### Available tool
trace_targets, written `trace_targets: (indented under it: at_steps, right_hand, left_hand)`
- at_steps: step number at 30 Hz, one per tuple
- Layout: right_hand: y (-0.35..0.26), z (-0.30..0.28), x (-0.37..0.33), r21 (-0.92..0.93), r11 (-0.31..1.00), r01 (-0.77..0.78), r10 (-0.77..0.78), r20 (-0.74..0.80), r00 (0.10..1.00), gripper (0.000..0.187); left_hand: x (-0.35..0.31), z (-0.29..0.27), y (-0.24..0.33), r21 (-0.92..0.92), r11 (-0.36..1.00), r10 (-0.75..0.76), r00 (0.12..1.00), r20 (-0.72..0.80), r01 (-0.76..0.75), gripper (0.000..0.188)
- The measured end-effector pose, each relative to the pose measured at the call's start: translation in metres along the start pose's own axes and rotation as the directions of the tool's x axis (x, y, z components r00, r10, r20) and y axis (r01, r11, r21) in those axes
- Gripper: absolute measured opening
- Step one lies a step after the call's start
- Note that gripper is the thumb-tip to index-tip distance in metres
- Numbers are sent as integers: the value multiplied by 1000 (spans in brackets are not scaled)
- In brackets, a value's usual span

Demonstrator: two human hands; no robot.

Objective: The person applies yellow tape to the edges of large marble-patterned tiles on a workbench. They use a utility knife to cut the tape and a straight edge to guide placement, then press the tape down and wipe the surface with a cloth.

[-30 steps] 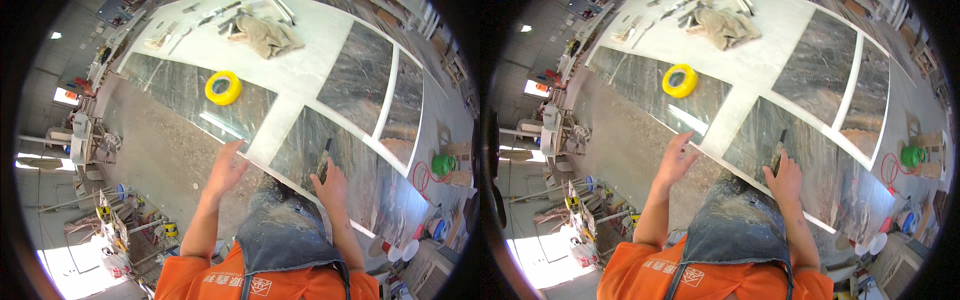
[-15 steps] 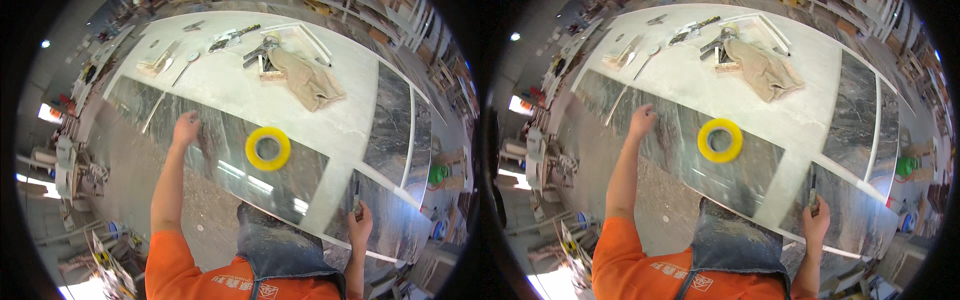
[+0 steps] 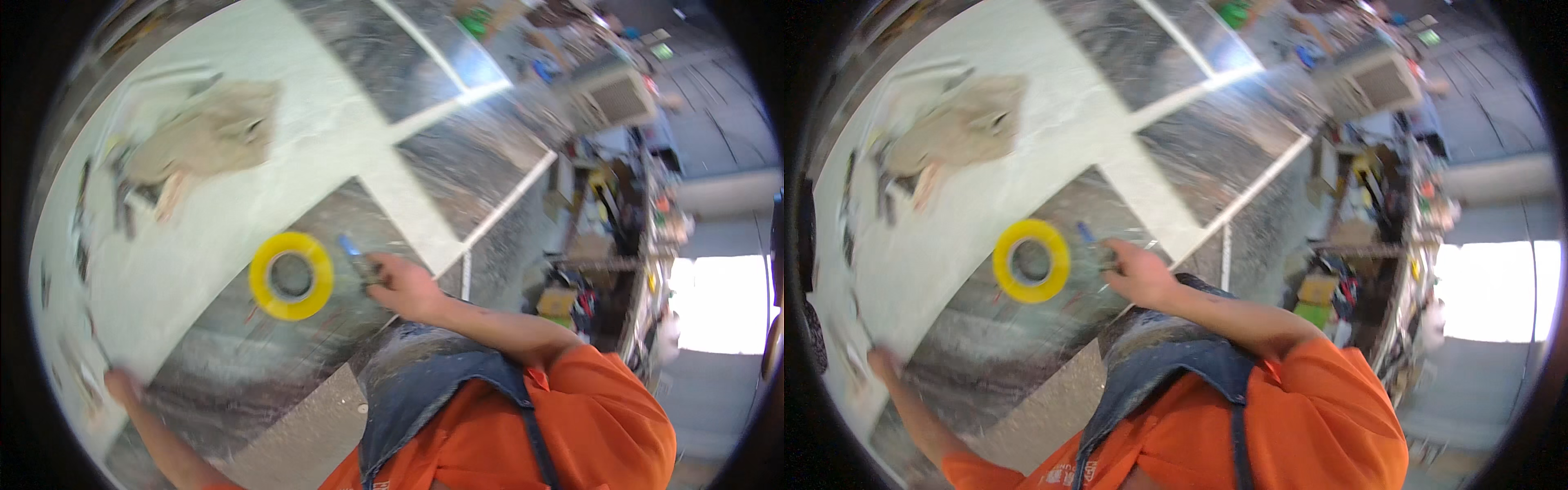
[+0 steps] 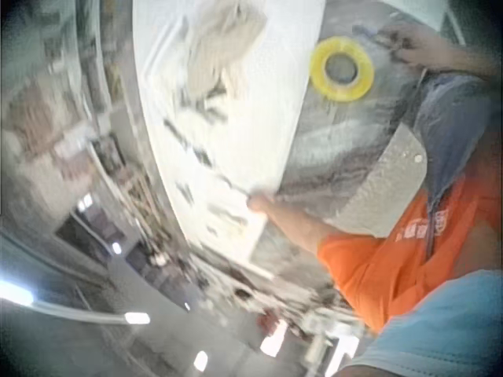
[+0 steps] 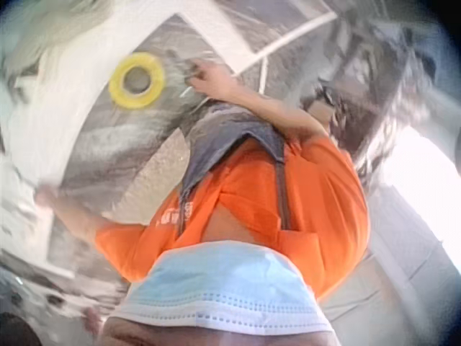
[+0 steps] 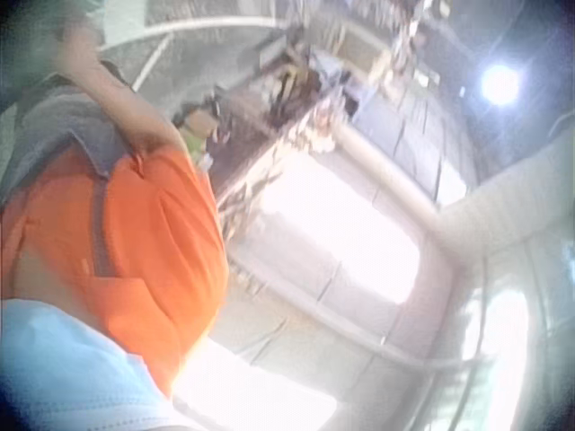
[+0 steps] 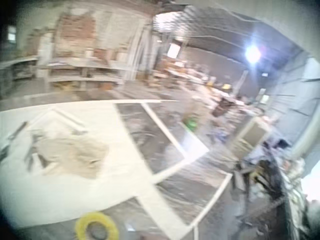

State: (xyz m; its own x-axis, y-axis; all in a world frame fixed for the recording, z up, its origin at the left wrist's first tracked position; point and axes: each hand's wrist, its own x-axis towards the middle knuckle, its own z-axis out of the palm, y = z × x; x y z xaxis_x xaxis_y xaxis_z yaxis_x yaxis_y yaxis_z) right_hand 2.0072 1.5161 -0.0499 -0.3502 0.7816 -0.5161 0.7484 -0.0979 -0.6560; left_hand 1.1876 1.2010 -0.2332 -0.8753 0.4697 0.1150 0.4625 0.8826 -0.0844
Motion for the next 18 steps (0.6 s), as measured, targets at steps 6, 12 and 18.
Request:
trace_targets:
  at_steps: [6, 12, 18]
  right_hand:
    - [13, 47, 26, 20, 990, 136, -131, -168, 977, 61]
    - [45, -5, -9, 71, 982, 174, -165, -119, 979, 57]
    - [130, -89, -32, 269, 961, 56, -42, -59, 997, 46]
  left_hand:
    - [16, -23, 19, 29, 991, 122, 977, 175, -129, 38]
    - [-44, -128, 115, -481, 856, -164, 982, 90, 187, 45]
    - [-237, -281, 325, -941, 336, 25, 998, 60, 48, 22]
